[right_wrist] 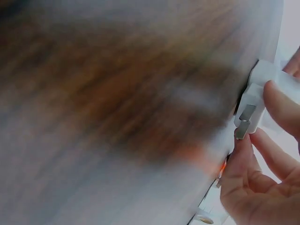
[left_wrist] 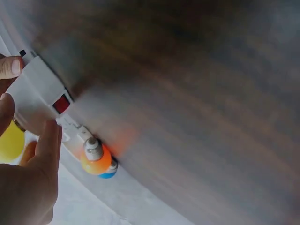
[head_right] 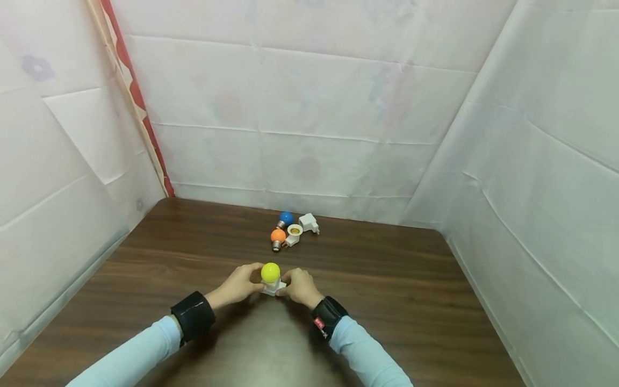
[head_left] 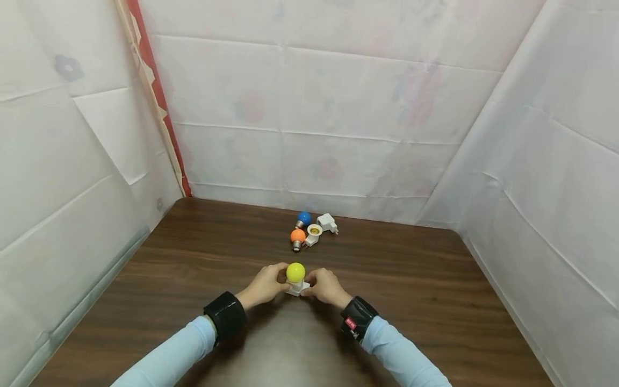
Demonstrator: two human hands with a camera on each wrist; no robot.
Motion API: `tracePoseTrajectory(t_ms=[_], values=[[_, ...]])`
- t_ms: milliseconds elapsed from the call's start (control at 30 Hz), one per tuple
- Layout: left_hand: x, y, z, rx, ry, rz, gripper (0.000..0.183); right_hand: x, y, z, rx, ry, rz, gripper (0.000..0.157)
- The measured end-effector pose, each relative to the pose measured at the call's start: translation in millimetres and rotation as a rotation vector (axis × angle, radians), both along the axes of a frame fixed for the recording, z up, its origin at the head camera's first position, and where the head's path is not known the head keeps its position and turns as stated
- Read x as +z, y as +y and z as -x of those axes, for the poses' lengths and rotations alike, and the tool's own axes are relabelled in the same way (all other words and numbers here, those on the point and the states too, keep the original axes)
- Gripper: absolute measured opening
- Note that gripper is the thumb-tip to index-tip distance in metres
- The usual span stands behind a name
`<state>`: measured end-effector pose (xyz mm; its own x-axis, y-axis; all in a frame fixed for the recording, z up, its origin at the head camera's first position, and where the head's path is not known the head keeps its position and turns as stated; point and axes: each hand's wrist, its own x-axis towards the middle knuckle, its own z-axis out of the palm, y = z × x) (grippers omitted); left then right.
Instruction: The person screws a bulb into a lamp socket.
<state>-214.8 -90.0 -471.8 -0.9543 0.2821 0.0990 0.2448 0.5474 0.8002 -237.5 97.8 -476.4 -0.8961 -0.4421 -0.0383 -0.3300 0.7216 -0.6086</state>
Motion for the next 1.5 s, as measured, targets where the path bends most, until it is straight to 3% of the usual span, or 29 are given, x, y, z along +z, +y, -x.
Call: tracePoseTrajectory(t_ms=[167,300,467,700,933,1200,1500], values=[[-7.6,6,7.3,-0.036,0.009,-0.009,0.035,3.3,6,-1.3,-0.033,-0.009,-0.008,0.025],[-3.9,18,9.2,-0.066,-0.007,-0.019,0.036,4.5,19,-0.8,-0.048,-0.005,-0.033,0.023],[-4.7,42,18.0,-0.104,0.012,-0.013,0.036,3.9,43,2.0,-0.079,0.015,-0.067,0.021],[-2.9,82,34.9,-0.104,0.026,0.055,0.035,0.7,74,5.4,-0.168,0.051,-0.091,0.017],[-2.1,121,54.2,-0.066,0.025,0.110,0.033,-3.9,101,14.8,-0.238,0.164,-0.125,0.015],[1.1,140,64.7,-0.004,0.005,0.120,0.030,2.9,111,32.6,-0.302,0.098,-0.175,0.019],[7.2,146,78.7,0.047,0.002,0.163,0.038,1.9,116,55.1,-0.271,0.044,-0.185,0.023]])
